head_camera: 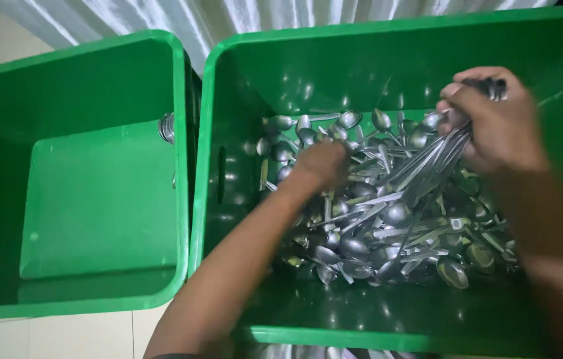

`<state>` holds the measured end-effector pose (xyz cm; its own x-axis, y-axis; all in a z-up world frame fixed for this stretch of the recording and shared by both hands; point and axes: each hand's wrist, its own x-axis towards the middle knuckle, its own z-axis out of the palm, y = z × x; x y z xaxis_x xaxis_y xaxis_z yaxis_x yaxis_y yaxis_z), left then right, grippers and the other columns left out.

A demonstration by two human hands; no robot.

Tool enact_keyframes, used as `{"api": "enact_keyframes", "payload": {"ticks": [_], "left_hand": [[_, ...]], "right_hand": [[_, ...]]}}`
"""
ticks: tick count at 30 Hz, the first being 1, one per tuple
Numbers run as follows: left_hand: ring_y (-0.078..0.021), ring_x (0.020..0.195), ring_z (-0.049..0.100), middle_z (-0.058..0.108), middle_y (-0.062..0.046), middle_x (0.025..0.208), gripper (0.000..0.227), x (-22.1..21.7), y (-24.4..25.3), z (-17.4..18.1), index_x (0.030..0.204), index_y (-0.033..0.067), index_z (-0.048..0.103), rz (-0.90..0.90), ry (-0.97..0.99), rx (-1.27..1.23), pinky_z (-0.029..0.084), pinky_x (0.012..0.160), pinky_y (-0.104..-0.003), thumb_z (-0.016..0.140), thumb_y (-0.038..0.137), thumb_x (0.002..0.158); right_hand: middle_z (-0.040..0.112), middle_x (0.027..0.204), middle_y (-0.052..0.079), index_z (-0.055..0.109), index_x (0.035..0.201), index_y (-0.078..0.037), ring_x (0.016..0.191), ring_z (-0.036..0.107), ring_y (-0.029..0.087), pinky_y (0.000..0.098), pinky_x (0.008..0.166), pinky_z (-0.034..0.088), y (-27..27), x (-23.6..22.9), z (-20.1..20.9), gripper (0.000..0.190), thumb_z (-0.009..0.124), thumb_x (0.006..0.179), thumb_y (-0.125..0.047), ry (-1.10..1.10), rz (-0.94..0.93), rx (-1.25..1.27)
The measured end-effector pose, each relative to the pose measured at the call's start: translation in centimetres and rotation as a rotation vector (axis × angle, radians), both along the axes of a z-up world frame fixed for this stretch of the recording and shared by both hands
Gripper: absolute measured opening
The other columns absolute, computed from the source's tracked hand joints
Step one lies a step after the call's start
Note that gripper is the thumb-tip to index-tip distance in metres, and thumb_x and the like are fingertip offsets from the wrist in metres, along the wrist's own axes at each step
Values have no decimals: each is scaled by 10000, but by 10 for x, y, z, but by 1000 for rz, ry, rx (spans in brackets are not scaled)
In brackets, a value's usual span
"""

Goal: The person gathers metal spoons from a large green bin, aligns them into neat bundles, and places the bundles into a second green bin. The person repeats this process multiple times, transferring spoons from the source bin to the destination bin.

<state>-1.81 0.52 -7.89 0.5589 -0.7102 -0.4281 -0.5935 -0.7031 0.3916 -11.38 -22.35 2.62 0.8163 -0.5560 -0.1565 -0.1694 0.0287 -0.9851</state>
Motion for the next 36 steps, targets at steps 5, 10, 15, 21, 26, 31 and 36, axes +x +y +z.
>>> {"api": "enact_keyframes", "payload": {"ticks": [5, 10, 15, 21, 26, 31, 36], "left_hand": [[-100, 636, 605, 692, -10, 744, 65, 40, 2, 54, 864, 75, 707, 626, -54, -957, 531, 610, -241, 672, 127, 845], [-86, 598, 554, 704, -90, 857, 182, 20, -7, 88, 1050, 8, 692, 859, 781, -1063, 411, 506, -205, 667, 7, 870], [-61, 522, 600, 774, -118, 981, 373, -4, -20, 79, 1244, -11, 643, 441, 1112, -865, 382, 369, -144, 690, 121, 898], [-144, 556, 688, 757, -216, 951, 316, -22, -23, 84, 1067, -26, 623, 242, 1383, -892, 399, 374, -167, 760, 195, 889], [-112, 607, 634, 764, -76, 843, 673, 13, -13, 100, 1214, -17, 685, 236, 816, -584, 539, 557, -257, 427, 526, 910], [-318, 811, 729, 762, -107, 906, 301, -11, -5, -18, 977, 137, 741, 3, -209, 75, 560, 711, -471, 634, 410, 909], [-88, 637, 332, 491, 84, 764, 450, -74, -22, -56, 942, 129, 727, -217, -453, 611, 296, 554, -292, 554, 532, 1039]], "right_hand": [[576, 1054, 83, 496, 1205, -44, 750, 606, 121, 210, 609, 593, 8, -1, 2, 244, 655, 1021, -37, 14, 62, 1], [596, 1182, 91, 489, 1200, -125, 971, 693, 170, 201, 723, 642, 8, 4, 0, 297, 692, 984, -133, 26, -27, 13], [513, 1256, 112, 440, 1272, -102, 1020, 676, 173, 190, 771, 647, -11, -4, -15, 314, 581, 1019, 17, -316, -67, 75], [655, 1264, 51, 521, 1304, -162, 1115, 704, 140, 260, 821, 569, -7, -8, -2, 403, 424, 919, -95, -297, -26, 323], [528, 1154, 18, 395, 1467, -175, 974, 544, 108, 243, 838, 513, -5, -18, 9, 367, 345, 1106, -128, -300, 26, -80], [552, 1212, -22, 479, 1356, -249, 1028, 564, 81, 231, 871, 486, -39, -19, 1, 368, 425, 1029, -90, -373, -79, 171], [605, 1228, 2, 493, 1249, -220, 1029, 615, 104, 202, 793, 492, -14, -16, 15, 311, 438, 976, -82, -321, -89, 236]]}}
